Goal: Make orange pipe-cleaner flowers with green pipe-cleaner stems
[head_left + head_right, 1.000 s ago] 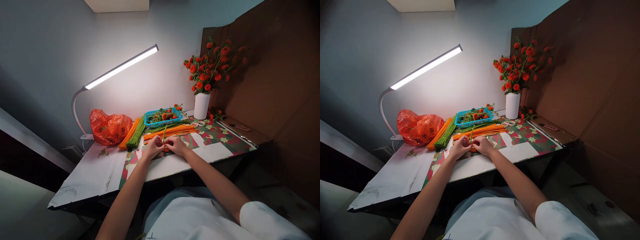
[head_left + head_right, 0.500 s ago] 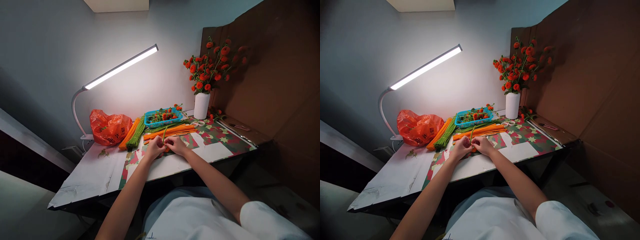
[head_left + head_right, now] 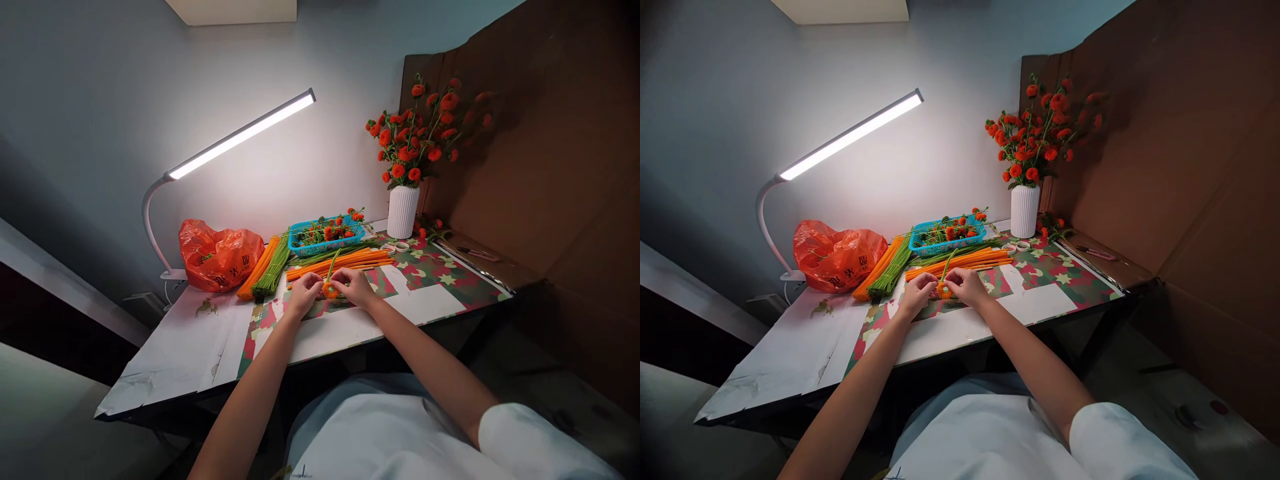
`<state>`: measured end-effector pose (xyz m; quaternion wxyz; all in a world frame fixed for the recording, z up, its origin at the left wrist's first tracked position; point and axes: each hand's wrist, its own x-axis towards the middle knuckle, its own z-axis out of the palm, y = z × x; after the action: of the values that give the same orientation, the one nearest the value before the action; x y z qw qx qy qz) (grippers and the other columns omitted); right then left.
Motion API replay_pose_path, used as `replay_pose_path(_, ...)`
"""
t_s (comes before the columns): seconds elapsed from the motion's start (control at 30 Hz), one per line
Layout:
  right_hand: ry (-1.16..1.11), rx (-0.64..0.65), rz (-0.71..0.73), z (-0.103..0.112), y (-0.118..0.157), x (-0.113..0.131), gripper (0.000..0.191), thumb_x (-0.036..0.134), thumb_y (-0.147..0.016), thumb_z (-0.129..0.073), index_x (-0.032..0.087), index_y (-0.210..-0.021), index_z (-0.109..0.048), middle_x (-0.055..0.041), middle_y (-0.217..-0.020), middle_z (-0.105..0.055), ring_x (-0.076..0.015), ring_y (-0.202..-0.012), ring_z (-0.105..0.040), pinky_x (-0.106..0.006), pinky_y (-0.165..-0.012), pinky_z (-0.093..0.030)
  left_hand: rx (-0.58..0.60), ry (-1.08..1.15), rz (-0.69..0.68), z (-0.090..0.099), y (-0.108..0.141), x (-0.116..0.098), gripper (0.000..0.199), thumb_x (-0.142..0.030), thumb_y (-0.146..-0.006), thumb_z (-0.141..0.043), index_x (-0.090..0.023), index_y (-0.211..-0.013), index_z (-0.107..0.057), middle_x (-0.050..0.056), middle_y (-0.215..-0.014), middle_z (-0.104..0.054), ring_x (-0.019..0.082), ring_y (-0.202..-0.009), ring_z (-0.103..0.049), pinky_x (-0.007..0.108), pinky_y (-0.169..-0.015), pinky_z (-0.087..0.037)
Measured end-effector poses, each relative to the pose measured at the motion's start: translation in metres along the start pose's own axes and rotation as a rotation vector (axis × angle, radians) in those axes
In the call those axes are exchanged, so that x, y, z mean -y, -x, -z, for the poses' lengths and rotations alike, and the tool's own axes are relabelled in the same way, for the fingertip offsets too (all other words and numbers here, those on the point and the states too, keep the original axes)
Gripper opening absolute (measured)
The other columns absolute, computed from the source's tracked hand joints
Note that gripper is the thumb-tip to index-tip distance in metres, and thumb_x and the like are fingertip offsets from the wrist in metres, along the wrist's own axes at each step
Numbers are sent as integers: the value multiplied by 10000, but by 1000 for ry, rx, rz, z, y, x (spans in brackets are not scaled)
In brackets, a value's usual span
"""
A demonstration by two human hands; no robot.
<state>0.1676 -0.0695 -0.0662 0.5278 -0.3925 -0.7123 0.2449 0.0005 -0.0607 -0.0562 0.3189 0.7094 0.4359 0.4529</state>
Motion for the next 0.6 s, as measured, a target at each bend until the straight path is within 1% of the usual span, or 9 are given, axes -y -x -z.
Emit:
replay_pose_path(0.07,3,-6,1,0,0,1,73,238,-772,-609,174,-767,-643,-21,-688,-667,-146,-629,-608,-258,-609,-482,11,-19,2,1,0,1,173,-340,-717,-567,-169,-700,-589,-8,-591,-597,124,-513,-549,234,-488,-445)
replay_pose_path(0.17,14,-5,6,0,0,1,62,225,-765,-612,174,-754,-644,-18,-674,-663,-145,-618,-603,-256,-601,-475,39,-60,-18,1,2,0,236,-398,-709,-639,-163,-695,-637,16,-631,-648,136,-561,-582,232,-512,-449)
replay_pose_path(0.3,28,15,21,0,1,0,52,204,-758,-611,169,-739,-644,-11,-646,-648,-135,-588,-582,-245,-577,-453,61,-109,-55,0,3,-1,246,-411,-735,-637,-167,-708,-647,23,-653,-665,138,-575,-600,228,-517,-456)
replay_pose_path(0.37,31,30,31,0,0,0,41,190,-753,-610,169,-741,-644,-6,-640,-644,-130,-583,-576,-238,-569,-444,59,-134,-83,0,4,-1,195,-365,-742,-632,-170,-738,-632,17,-679,-661,129,-572,-599,217,-502,-452)
replay_pose_path(0.47,36,47,41,1,0,1,50,170,-758,-595,171,-746,-643,0,-641,-639,-125,-585,-571,-231,-570,-437,51,-177,-140,0,5,-2,94,-242,-728,-618,-180,-794,-598,-8,-701,-633,103,-547,-571,196,-478,-435)
replay_pose_path(0.6,48,59,48,3,1,3,69,155,-765,-576,170,-747,-641,-1,-653,-640,-124,-591,-567,-230,-577,-432,92,-233,-216,1,6,-4,124,-106,-683,-575,-187,-775,-595,-32,-662,-581,90,-549,-552,190,-509,-443)
